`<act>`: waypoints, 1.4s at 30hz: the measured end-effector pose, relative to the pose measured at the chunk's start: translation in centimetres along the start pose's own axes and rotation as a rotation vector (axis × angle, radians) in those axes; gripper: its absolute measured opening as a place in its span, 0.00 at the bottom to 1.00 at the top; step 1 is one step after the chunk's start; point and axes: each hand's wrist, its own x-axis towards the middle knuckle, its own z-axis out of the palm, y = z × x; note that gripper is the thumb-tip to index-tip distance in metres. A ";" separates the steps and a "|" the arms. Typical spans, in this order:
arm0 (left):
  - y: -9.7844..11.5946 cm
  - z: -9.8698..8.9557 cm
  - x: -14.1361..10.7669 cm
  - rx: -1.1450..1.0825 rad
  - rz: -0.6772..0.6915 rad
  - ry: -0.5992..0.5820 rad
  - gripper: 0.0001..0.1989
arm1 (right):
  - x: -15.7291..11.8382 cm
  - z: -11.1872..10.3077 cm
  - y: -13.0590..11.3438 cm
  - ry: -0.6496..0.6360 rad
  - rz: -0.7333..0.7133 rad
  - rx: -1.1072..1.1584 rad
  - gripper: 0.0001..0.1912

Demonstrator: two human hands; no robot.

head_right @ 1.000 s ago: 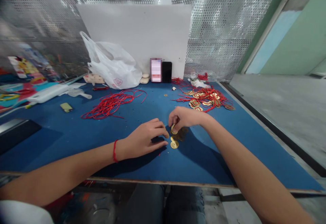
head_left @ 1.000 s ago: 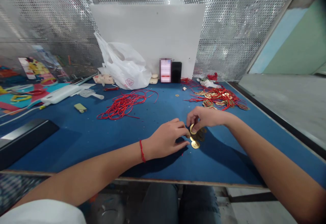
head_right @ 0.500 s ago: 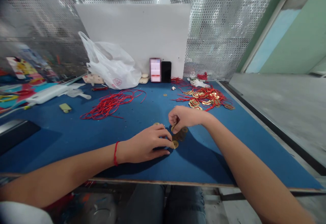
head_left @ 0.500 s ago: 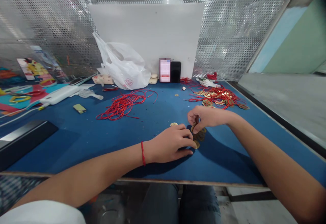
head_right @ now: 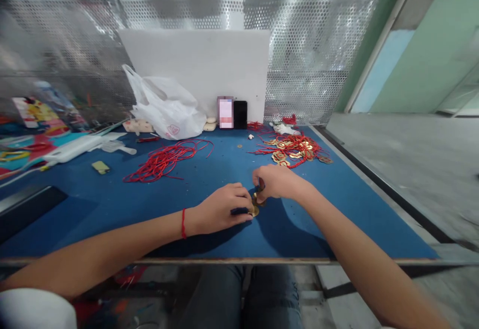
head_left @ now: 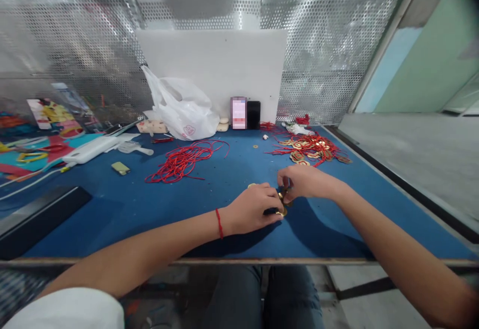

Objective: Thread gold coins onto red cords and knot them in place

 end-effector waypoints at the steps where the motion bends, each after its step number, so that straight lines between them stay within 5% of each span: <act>1: 0.0 -0.1 0.3 -0.002 -0.028 0.005 0.10 | -0.5 0.1 0.2 0.043 0.020 -0.010 0.19; 10: -0.7 -1.0 3.6 -0.069 -0.335 -0.160 0.29 | -1.1 1.7 1.3 0.037 0.220 0.157 0.19; 17: -2.9 -0.9 4.3 -0.233 -0.368 -0.195 0.28 | -0.7 1.7 -0.2 -0.011 0.318 0.320 0.16; 23: -2.4 -1.3 4.5 -0.252 -0.408 -0.229 0.29 | -0.7 1.6 -1.5 -0.043 0.357 0.480 0.09; 42: -2.0 -0.9 4.5 -0.278 -0.471 -0.229 0.20 | -1.9 1.6 -2.9 0.009 0.459 0.376 0.15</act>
